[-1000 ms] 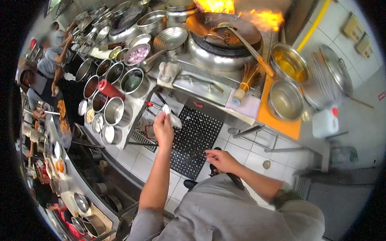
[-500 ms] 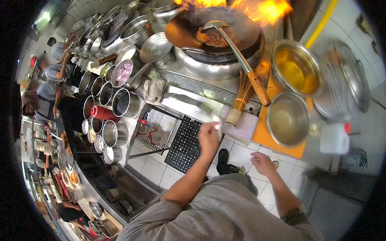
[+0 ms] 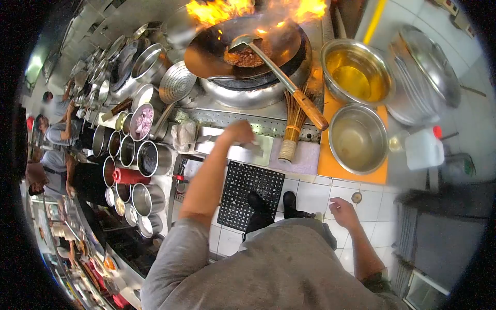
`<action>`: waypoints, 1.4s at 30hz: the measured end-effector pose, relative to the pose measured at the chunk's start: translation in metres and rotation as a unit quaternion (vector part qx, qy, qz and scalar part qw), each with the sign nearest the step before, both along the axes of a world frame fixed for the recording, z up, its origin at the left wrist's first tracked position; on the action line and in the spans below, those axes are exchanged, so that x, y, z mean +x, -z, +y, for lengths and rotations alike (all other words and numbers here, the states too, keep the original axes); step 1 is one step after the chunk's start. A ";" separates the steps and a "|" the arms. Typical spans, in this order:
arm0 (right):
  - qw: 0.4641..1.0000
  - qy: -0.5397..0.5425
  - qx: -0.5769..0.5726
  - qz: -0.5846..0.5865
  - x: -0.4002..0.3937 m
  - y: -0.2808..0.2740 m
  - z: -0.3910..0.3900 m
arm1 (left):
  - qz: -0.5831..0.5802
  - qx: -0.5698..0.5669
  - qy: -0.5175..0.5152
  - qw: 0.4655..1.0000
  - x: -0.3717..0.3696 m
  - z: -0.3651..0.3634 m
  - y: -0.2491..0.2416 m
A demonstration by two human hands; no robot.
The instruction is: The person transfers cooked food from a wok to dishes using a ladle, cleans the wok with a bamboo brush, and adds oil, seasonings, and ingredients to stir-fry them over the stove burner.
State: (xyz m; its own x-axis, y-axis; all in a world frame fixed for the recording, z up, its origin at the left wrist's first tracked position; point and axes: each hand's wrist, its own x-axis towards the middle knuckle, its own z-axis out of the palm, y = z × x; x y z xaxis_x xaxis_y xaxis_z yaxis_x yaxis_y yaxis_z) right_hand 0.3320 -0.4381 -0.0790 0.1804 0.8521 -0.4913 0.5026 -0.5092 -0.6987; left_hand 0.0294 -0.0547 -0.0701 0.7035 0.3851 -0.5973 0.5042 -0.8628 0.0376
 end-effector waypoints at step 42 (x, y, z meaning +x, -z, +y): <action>0.696 -0.655 0.101 0.276 -0.294 -0.084 0.017 | -0.637 -0.039 -0.769 0.029 -0.059 -0.493 -0.083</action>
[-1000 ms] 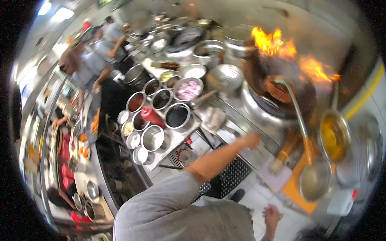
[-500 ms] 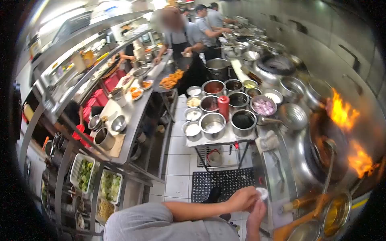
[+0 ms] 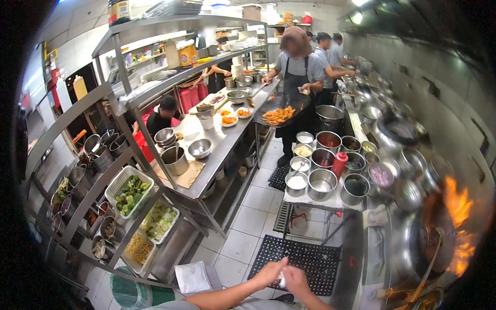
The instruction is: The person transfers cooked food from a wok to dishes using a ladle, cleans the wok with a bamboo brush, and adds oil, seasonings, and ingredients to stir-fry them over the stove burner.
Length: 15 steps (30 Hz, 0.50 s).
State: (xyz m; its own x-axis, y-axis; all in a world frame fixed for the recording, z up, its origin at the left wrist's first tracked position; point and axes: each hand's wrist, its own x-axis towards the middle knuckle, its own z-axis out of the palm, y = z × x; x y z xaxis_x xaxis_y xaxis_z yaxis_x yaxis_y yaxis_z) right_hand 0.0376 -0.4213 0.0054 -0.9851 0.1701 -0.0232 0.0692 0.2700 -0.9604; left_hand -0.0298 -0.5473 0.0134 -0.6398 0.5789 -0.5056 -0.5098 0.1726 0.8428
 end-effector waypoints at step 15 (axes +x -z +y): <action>0.967 -0.245 -0.050 -0.047 -0.044 0.020 -0.226 | 0.225 -0.064 -0.348 0.908 0.078 -0.234 0.040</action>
State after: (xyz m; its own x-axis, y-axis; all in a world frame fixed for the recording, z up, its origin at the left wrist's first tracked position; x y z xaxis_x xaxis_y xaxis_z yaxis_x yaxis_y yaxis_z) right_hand -0.0068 -0.6477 -0.0148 -0.9394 -0.3251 -0.1089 0.0449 0.1983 -0.9791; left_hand 0.0483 -0.7808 -0.0268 -0.9866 -0.0897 -0.1362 -0.1413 0.0526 0.9886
